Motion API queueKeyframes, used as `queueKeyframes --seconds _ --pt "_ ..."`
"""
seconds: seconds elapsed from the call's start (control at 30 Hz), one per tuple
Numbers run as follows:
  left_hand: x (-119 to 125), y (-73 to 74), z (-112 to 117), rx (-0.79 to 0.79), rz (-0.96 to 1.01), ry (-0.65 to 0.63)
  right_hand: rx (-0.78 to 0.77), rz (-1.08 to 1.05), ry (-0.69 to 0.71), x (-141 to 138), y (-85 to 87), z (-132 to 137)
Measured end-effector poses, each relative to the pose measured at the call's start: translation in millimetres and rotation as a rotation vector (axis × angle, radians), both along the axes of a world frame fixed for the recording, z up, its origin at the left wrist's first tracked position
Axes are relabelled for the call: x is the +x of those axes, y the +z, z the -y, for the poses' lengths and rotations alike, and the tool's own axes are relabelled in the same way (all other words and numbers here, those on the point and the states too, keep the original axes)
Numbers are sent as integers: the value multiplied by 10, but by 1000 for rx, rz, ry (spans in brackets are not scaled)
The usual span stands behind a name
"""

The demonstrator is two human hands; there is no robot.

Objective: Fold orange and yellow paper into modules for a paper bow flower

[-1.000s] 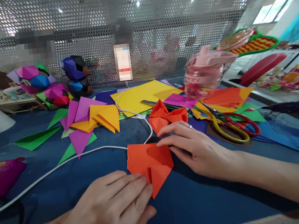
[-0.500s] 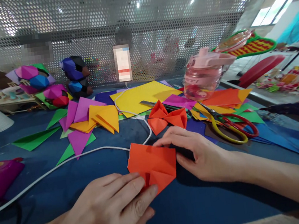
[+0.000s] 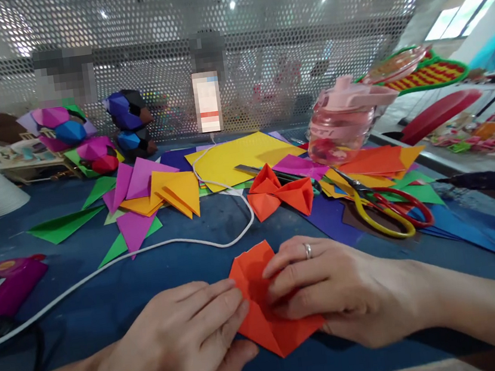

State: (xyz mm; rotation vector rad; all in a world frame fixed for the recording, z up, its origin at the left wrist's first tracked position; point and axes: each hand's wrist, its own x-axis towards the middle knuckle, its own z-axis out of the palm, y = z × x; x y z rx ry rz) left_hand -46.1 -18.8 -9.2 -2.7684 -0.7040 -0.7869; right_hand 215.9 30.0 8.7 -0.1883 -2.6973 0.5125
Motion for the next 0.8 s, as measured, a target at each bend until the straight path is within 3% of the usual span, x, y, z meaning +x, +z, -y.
queueKeyframes --seconds 0.33,0.47,0.6,0.8 --pt "40 104 42 -12 -14 -98 -120 88 -10 14 53 15" --pt "28 101 63 -33 -52 -53 -286 42 -9 10 57 -54" --pt "23 93 97 -71 -67 -47 -476 -25 -74 -19 54 -78" --pt "25 113 110 -106 -46 -87 -546 -84 -191 -84 -16 9"
